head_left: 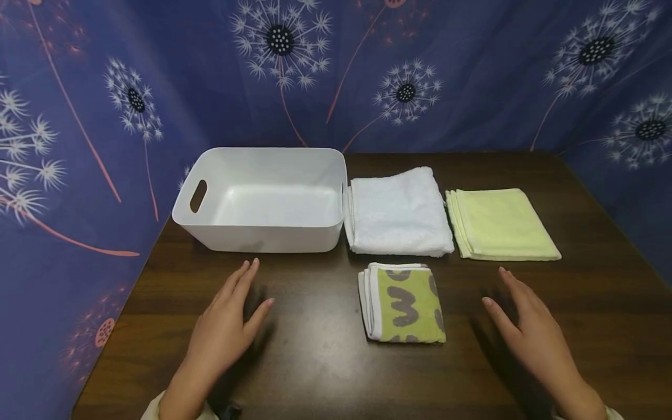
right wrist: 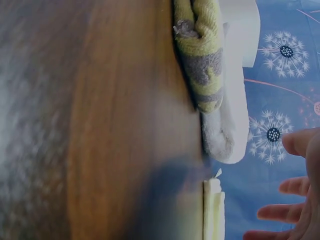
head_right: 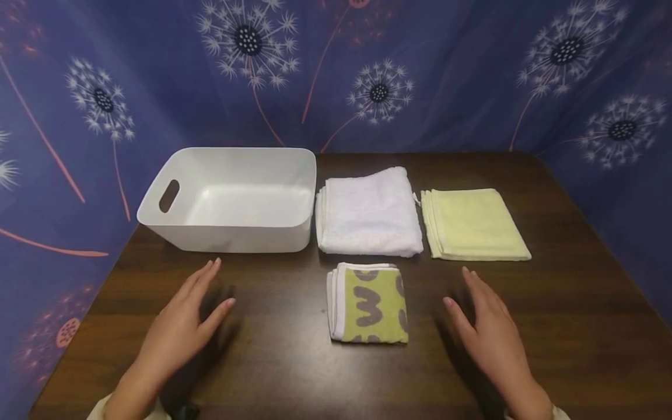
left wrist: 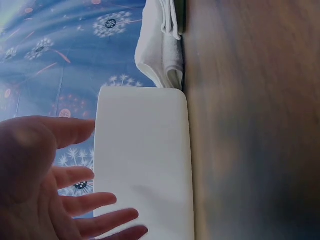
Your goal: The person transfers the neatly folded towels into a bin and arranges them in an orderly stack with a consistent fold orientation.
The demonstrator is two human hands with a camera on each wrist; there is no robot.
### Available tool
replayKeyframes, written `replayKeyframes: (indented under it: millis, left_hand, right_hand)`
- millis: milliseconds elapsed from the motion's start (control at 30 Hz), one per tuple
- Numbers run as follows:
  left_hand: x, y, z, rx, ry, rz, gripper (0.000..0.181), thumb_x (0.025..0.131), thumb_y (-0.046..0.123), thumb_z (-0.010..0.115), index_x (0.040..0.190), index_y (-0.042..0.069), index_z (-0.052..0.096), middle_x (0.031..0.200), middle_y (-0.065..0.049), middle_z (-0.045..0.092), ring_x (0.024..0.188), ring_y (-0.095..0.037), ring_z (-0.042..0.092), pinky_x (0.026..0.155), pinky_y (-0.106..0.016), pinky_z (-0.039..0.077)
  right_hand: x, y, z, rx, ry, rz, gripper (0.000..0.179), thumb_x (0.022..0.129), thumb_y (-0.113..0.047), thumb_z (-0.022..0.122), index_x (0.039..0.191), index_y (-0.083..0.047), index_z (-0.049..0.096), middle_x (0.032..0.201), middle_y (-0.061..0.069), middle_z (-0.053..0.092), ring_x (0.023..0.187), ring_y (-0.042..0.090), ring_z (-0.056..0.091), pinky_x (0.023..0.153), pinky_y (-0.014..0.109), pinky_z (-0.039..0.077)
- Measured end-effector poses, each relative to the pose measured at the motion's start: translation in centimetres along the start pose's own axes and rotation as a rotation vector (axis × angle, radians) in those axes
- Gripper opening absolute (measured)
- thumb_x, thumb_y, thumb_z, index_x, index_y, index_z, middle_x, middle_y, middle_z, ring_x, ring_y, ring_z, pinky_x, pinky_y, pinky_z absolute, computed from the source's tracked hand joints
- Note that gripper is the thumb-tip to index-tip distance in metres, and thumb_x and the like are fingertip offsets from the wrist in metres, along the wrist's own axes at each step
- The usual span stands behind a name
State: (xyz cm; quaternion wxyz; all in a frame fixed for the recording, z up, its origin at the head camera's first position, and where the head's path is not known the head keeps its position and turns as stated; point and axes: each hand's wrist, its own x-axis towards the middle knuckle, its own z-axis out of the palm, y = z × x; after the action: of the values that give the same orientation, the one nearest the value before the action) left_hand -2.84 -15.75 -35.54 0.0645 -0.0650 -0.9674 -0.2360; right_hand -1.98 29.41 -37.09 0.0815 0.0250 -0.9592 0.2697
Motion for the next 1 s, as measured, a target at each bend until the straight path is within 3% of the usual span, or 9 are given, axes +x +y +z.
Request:
replayKeyframes:
  millis: [267, 400, 433, 533, 633, 667, 900, 1000]
  left_hand:
    - [0.4, 0.1, 0.0, -0.311, 0.000, -0.025, 0.067, 0.085, 0.021, 0.070, 0.143, 0.015, 0.036, 0.135, -0.012, 0.043, 0.109, -0.033, 0.054, 0.076, -0.043, 0.052]
    - [0.6, -0.1, 0.0, -0.449, 0.003, -0.052, 0.062, 0.085, 0.018, 0.070, 0.139, 0.014, 0.040, 0.133, -0.011, 0.045, 0.107, -0.029, 0.056, 0.072, -0.034, 0.054]
    - [0.7, -0.1, 0.0, -0.474, 0.006, -0.058, 0.061, 0.085, 0.016, 0.070, 0.138, 0.014, 0.041, 0.133, -0.012, 0.046, 0.106, -0.028, 0.057, 0.071, -0.032, 0.054]
    - [0.8, -0.1, -0.1, -0.542, 0.011, -0.072, 0.058, 0.084, 0.014, 0.071, 0.136, 0.013, 0.044, 0.130, -0.014, 0.048, 0.102, -0.028, 0.059, 0.068, -0.030, 0.053]
    - [1.0, 0.0, -0.1, -0.616, 0.002, -0.100, 0.056, 0.084, 0.011, 0.071, 0.134, 0.012, 0.045, 0.128, -0.016, 0.049, 0.100, -0.029, 0.061, 0.066, -0.030, 0.053]
    - [1.0, 0.0, -0.1, -0.644, -0.005, -0.110, 0.056, 0.084, 0.010, 0.070, 0.133, 0.011, 0.045, 0.128, -0.017, 0.049, 0.099, -0.030, 0.061, 0.065, -0.030, 0.054]
    - [1.4, -0.1, 0.2, -0.941, -0.097, -0.199, 0.052, 0.087, 0.001, 0.063, 0.133, 0.005, 0.041, 0.128, -0.021, 0.045, 0.094, -0.017, 0.061, 0.067, -0.036, 0.055]
    - [1.5, 0.0, 0.4, -1.035, -0.125, -0.233, 0.051, 0.088, 0.000, 0.061, 0.134, 0.002, 0.040, 0.128, -0.023, 0.042, 0.094, -0.016, 0.061, 0.068, -0.037, 0.055]
  right_hand:
    - [0.2, -0.5, -0.1, 0.069, -0.006, 0.087, 0.059, 0.097, -0.030, 0.051, 0.146, -0.006, 0.028, 0.137, 0.031, 0.036, 0.110, 0.053, 0.043, 0.079, 0.065, 0.034]
    - [0.4, -0.5, 0.0, 0.115, -0.005, 0.102, 0.056, 0.097, -0.027, 0.052, 0.143, -0.004, 0.033, 0.132, 0.029, 0.044, 0.107, 0.050, 0.049, 0.078, 0.057, 0.040]
    - [0.4, -0.5, 0.0, 0.127, -0.005, 0.105, 0.055, 0.097, -0.027, 0.052, 0.143, -0.004, 0.034, 0.130, 0.029, 0.046, 0.106, 0.048, 0.051, 0.079, 0.049, 0.044]
    - [0.7, -0.5, 0.1, 0.180, -0.012, 0.114, 0.052, 0.097, -0.025, 0.052, 0.141, -0.003, 0.036, 0.126, 0.029, 0.049, 0.095, 0.020, 0.062, 0.071, 0.025, 0.049]
    - [0.8, -0.5, 0.2, 0.235, -0.024, 0.123, 0.051, 0.097, -0.024, 0.051, 0.140, -0.001, 0.037, 0.124, 0.031, 0.049, 0.082, -0.001, 0.059, 0.064, 0.009, 0.043]
    - [0.8, -0.6, 0.3, 0.258, -0.029, 0.123, 0.050, 0.097, -0.024, 0.050, 0.140, 0.000, 0.037, 0.124, 0.031, 0.049, 0.079, -0.006, 0.057, 0.063, 0.010, 0.044]
    - [0.9, -0.8, 0.8, 0.425, -0.028, 0.124, 0.046, 0.098, -0.017, 0.049, 0.135, 0.009, 0.038, 0.121, 0.032, 0.050, 0.087, -0.006, 0.056, 0.065, 0.020, 0.052]
    - [0.9, -0.6, 1.1, 0.482, -0.026, 0.135, 0.042, 0.098, -0.015, 0.049, 0.133, 0.008, 0.040, 0.117, 0.013, 0.058, 0.088, -0.004, 0.058, 0.065, 0.022, 0.053]
